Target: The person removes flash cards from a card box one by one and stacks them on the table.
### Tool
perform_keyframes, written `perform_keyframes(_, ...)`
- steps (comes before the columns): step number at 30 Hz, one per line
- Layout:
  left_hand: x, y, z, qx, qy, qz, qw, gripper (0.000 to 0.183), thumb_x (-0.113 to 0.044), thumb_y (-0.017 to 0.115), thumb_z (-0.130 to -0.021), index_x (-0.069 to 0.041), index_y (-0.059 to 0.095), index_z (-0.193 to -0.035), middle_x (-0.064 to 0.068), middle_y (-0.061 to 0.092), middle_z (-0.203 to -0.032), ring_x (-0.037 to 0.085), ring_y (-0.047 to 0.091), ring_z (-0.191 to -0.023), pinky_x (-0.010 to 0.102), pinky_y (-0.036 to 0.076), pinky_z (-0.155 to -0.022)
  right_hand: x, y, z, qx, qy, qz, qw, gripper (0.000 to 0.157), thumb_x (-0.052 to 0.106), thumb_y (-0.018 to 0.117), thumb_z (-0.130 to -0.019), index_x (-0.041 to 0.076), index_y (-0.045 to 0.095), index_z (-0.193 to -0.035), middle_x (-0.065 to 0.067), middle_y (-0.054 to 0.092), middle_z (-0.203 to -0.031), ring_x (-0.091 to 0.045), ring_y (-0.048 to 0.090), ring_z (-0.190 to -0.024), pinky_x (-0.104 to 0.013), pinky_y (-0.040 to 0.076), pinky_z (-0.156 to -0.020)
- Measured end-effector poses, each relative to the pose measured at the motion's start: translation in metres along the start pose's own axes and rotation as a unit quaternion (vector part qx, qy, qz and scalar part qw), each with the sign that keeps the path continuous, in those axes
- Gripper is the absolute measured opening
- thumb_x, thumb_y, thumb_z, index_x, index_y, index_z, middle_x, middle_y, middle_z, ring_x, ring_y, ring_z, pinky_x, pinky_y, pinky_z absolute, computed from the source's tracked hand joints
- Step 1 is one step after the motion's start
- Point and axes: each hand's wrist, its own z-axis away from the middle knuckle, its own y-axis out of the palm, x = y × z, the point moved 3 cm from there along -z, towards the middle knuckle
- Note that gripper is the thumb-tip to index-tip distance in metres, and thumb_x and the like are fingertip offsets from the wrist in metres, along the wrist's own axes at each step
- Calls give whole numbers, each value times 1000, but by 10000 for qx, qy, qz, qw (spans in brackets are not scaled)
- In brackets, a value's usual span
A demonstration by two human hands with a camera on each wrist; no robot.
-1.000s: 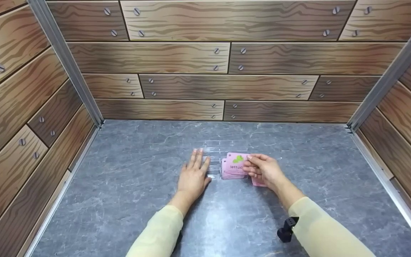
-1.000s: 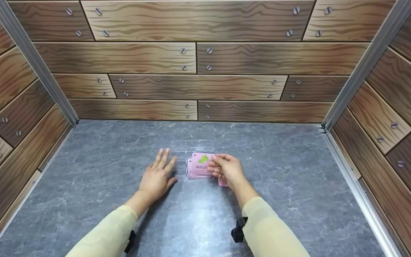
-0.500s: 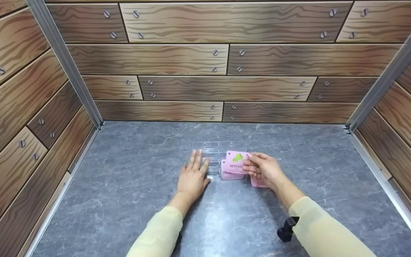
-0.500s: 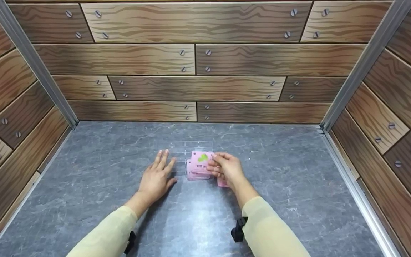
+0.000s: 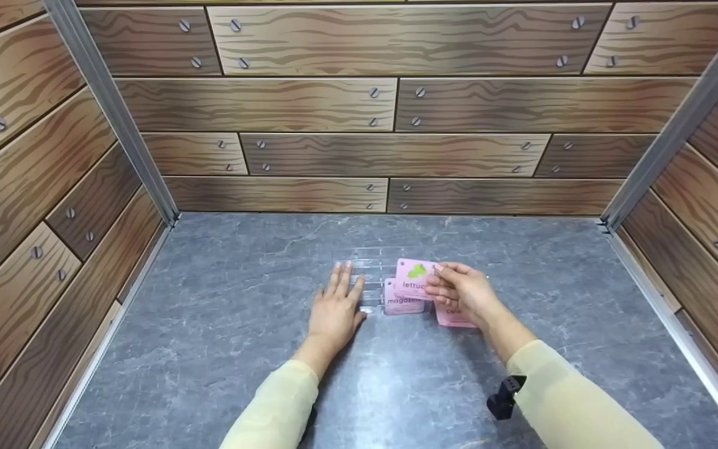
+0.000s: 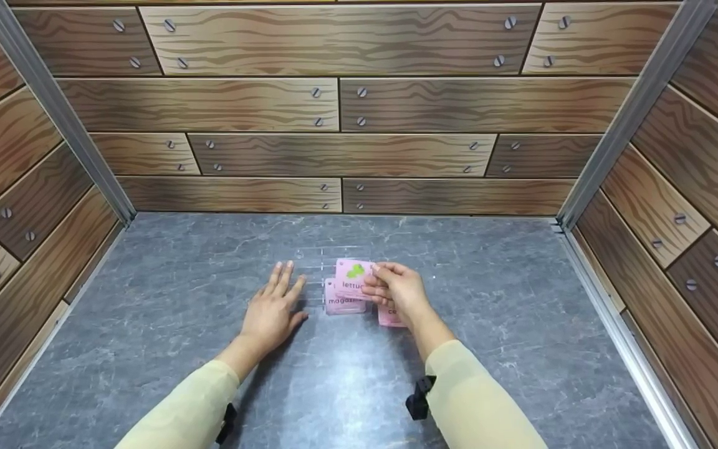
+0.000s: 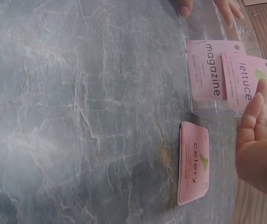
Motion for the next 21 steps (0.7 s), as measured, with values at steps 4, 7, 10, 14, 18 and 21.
perform_keyframes(4, 0, 0, 0, -40, 14, -16, 10000, 75, -49, 76, -94, -17, 52, -158, 16, 35, -170, 35, 30, -158, 59, 49, -110, 3, -2, 1, -31, -20, -10, 10000, 27, 12, 61, -109, -2, 57, -132, -9, 80, -89, -19, 79, -76, -28, 64, -69)
perform_keyframes(7, 0, -1, 0, -71, 20, 13, 10000, 75, -48, 77, -94, -16, 53, -158, 16, 35, -170, 35, 31, -158, 59, 49, -109, 6, -4, 2, -27, -36, 23, 10000, 25, 12, 61, -109, -1, 59, -130, -9, 80, -89, -19, 80, -76, -27, 64, -68)
perform_keyframes(10, 0, -1, 1, -51, 27, 21, 10000, 76, -48, 77, -94, -16, 52, -159, 16, 34, -171, 35, 29, -158, 60, 48, -110, 9, -6, 3, -32, -58, 53, 10000, 23, 13, 61, -109, 0, 60, -128, -9, 80, -89, -19, 79, -77, -26, 63, -67)
perform_keyframes(14, 0, 0, 0, -24, 25, 42, 10000, 76, -47, 76, -95, -16, 51, -159, 16, 32, -171, 35, 28, -159, 60, 48, -111, 12, -10, 4, -14, -79, 115, 9999, 23, 14, 61, -109, 1, 59, -128, -8, 80, -89, -18, 79, -77, -26, 63, -67)
perform_keyframes(18, 1, 1, 0, -13, 1, 124, 9999, 75, -46, 76, -95, -16, 51, -159, 15, 32, -172, 35, 27, -159, 60, 48, -110, 16, -14, 6, 26, -81, 110, 9999, 21, 14, 60, -109, 2, 60, -127, -8, 80, -89, -17, 79, -77, -26, 63, -67)
perform_keyframes(21, 1, 1, 1, -60, 6, 194, 9998, 74, -45, 77, -95, -16, 52, -158, 15, 32, -171, 35, 27, -159, 60, 48, -109, 19, -18, 7, 41, -78, 43, 10000, 17, 13, 60, -109, 3, 61, -124, -8, 80, -88, -19, 79, -76, -27, 63, -66)
